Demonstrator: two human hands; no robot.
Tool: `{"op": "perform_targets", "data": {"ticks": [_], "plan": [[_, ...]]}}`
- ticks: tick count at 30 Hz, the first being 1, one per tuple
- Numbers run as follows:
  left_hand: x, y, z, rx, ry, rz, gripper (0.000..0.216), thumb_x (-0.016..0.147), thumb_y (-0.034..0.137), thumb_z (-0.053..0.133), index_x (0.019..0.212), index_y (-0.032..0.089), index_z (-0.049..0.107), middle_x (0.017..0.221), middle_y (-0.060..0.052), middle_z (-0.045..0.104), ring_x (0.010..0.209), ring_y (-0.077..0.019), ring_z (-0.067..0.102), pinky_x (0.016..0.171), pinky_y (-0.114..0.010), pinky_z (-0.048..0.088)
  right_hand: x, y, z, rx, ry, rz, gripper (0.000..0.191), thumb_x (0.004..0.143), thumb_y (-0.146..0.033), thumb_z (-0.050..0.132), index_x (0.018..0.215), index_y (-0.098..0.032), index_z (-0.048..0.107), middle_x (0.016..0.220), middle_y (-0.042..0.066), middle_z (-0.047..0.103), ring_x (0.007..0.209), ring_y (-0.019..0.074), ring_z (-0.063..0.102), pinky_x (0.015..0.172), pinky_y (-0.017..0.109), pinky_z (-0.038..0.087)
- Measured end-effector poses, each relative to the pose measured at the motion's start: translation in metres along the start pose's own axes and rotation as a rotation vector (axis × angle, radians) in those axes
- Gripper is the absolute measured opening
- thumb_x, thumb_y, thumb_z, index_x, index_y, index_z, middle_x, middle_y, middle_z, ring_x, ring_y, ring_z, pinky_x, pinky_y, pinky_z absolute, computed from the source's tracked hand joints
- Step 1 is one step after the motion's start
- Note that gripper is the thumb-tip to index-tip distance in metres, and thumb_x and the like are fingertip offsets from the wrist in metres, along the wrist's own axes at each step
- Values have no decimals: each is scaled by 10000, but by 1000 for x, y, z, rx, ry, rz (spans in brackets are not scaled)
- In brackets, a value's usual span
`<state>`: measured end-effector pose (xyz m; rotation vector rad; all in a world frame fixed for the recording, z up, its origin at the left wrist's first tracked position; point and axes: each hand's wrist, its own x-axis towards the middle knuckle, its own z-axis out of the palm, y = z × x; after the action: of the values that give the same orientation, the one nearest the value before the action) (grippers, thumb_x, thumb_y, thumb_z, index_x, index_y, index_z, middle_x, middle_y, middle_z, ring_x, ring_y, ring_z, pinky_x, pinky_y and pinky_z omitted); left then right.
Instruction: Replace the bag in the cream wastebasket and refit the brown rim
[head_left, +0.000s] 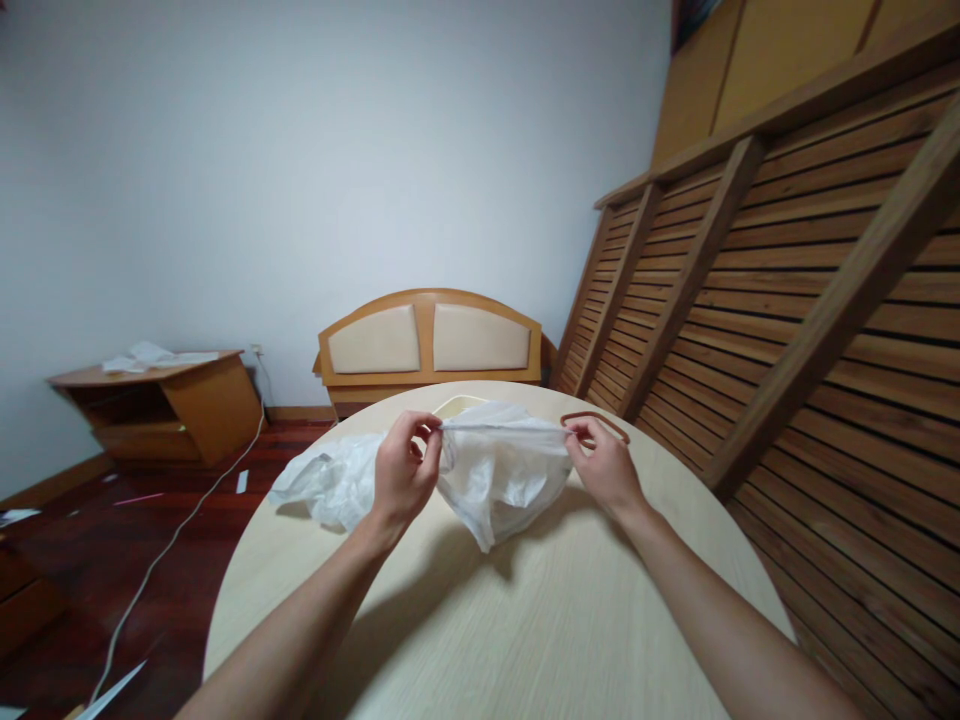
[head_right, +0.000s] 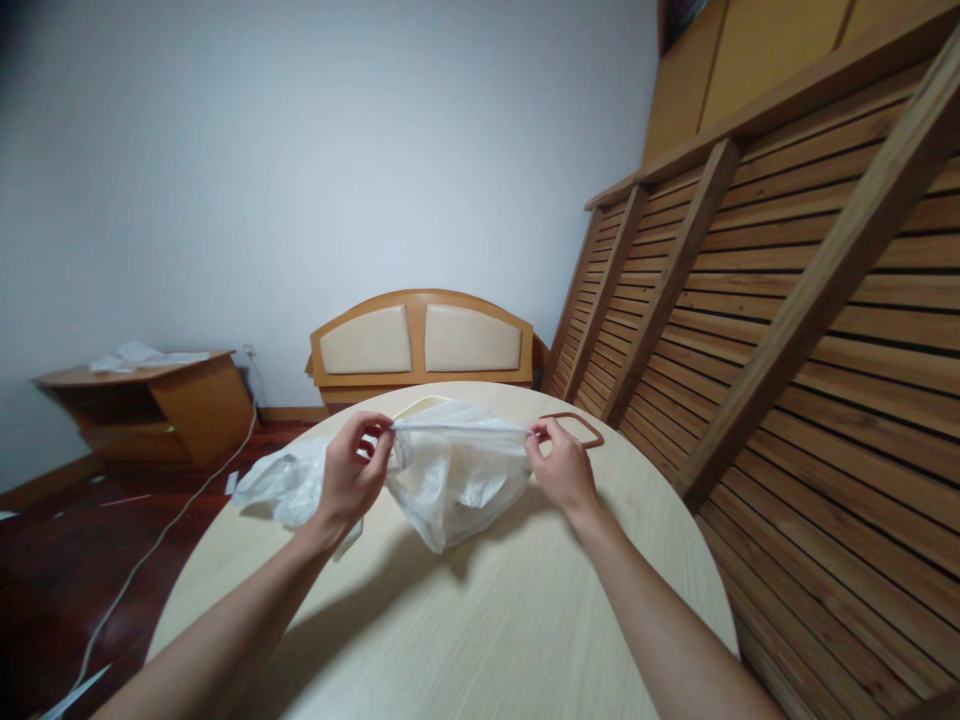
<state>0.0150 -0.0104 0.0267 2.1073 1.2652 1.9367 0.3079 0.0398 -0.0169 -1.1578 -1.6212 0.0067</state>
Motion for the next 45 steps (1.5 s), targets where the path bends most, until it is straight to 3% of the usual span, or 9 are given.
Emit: {"op": "perform_targets", "data": {"ticks": [5, 8, 17, 25, 29, 33, 37, 40, 45], "plan": [[-3, -1, 0, 34, -8, -9, 51, 910, 244, 579, 924, 195, 584, 823, -7, 637, 651, -117, 598, 499, -192, 428, 2, 7, 1, 158, 40, 105, 192, 929, -378, 533, 998, -211, 598, 921, 90, 741, 805, 231, 713, 665, 332, 552], [-5, 1, -2, 50, -120, 45, 73, 933, 268, 558, 939, 199, 580, 800, -7, 635, 630, -117, 588, 512, -204, 435, 4, 12, -2, 183, 98, 117, 220, 927, -392, 543, 1028, -204, 597, 909, 96, 729, 769, 218, 701, 655, 321, 556], [-4, 7, -9, 60, -510, 525, 177, 877, 239, 562, 1044, 185, 584, 939, -76, 673, 826, -191, 639, 732, -313, 525, 20, 46, -26, 323, 327, 174, 275, 797, -424, 666, 947, -195, 636, 901, 74, 685, 807, 208, 659, 697, 342, 577], [6, -2, -19, 183, -595, 720, 351, 813, 371, 624, 1102, 173, 610, 1031, -115, 681, 892, -245, 650, 771, -378, 556, 23, 91, -36, 306, 398, 312, 306, 672, -429, 738, 851, -188, 676, 783, 69, 709, 721, 217, 667, 648, 336, 542], [5, -8, -16, 237, -514, 727, 180, 876, 253, 597, 1044, 193, 626, 1013, -86, 707, 884, -200, 679, 740, -304, 559, 22, 103, -38, 300, 416, 352, 284, 646, -415, 742, 813, -193, 688, 754, 61, 708, 689, 206, 660, 623, 318, 523], [1, -18, -13, 208, -325, 640, 118, 915, 165, 524, 974, 189, 623, 905, -64, 733, 794, -165, 703, 683, -249, 555, 22, 105, -41, 292, 425, 350, 307, 631, -423, 763, 819, -191, 693, 788, 66, 712, 723, 210, 660, 657, 323, 524], [2, -25, -14, 118, -122, 246, 114, 901, 206, 529, 967, 194, 620, 760, -13, 714, 542, -110, 658, 529, -194, 519, 23, 101, -43, 296, 389, 321, 366, 614, -462, 802, 834, -190, 693, 782, 57, 702, 720, 204, 650, 649, 315, 525], [8, -29, -15, -68, -22, -40, 128, 885, 257, 551, 977, 184, 602, 721, 6, 688, 509, -115, 660, 490, -191, 518, 24, 92, -42, 330, 294, 284, 435, 583, -529, 839, 815, -194, 687, 772, 49, 694, 717, 200, 643, 646, 314, 534], [21, -40, -18, -230, 132, -296, 193, 831, 337, 629, 898, 160, 588, 722, 12, 638, 465, -124, 648, 415, -189, 476, 20, 67, -40, 442, 50, 275, 482, 538, -577, 872, 774, -203, 681, 794, 45, 711, 689, 191, 651, 635, 307, 549]]}}
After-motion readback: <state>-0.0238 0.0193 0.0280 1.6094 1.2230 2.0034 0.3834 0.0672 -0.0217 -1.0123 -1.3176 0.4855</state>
